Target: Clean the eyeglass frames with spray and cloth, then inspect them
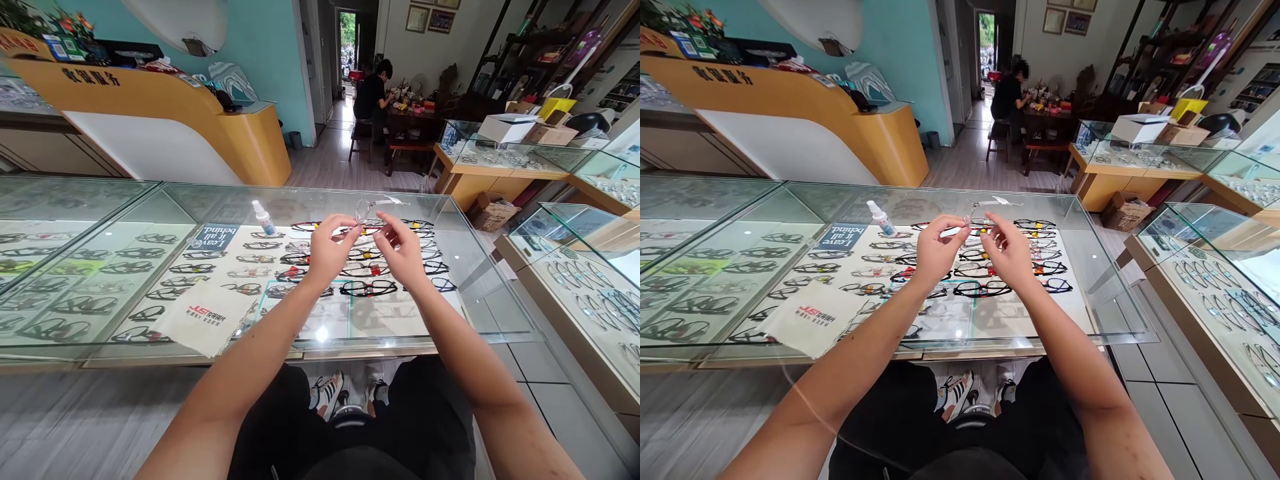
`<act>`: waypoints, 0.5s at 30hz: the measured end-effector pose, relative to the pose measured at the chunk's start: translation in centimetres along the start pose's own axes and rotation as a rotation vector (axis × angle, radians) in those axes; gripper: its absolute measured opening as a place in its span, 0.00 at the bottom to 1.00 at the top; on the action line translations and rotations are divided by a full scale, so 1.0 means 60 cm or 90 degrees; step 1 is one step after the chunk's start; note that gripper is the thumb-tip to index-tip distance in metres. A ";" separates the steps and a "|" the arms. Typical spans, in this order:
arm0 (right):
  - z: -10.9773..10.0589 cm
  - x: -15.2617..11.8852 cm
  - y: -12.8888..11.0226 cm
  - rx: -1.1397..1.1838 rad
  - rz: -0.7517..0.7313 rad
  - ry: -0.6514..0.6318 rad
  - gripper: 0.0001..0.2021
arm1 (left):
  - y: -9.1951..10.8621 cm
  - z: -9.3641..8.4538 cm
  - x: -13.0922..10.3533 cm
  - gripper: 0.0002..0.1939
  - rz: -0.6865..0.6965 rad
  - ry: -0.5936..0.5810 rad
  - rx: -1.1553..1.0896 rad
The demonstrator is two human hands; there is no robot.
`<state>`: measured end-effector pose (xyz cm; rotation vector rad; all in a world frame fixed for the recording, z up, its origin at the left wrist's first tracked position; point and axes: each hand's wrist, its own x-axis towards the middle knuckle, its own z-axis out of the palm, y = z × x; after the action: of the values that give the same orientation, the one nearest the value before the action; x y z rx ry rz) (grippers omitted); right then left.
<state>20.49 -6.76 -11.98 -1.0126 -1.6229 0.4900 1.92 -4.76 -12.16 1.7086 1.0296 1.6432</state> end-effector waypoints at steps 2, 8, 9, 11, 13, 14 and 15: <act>0.008 -0.001 0.004 -0.033 -0.054 -0.048 0.21 | -0.002 0.001 0.002 0.10 -0.034 -0.022 -0.050; 0.031 -0.011 0.020 -0.051 -0.121 -0.059 0.10 | -0.011 0.004 0.004 0.17 -0.087 -0.111 -0.173; 0.031 -0.012 0.019 -0.050 -0.121 -0.053 0.09 | -0.010 0.004 0.003 0.19 -0.092 -0.121 -0.183; 0.028 -0.012 0.017 -0.055 -0.127 -0.045 0.09 | -0.005 0.002 0.003 0.19 -0.092 -0.149 -0.181; 0.019 -0.008 0.014 -0.065 -0.131 -0.042 0.09 | 0.000 -0.004 0.007 0.17 -0.077 -0.151 -0.149; 0.013 -0.005 0.014 -0.069 -0.126 -0.039 0.10 | 0.000 -0.010 0.012 0.16 -0.063 -0.127 -0.119; 0.006 -0.002 0.015 -0.072 -0.117 -0.032 0.11 | -0.002 -0.019 0.018 0.14 -0.045 -0.085 -0.077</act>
<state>20.47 -6.30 -12.82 -0.9296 -1.7860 0.3056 0.74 -3.95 -11.50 1.6585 0.8986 1.4940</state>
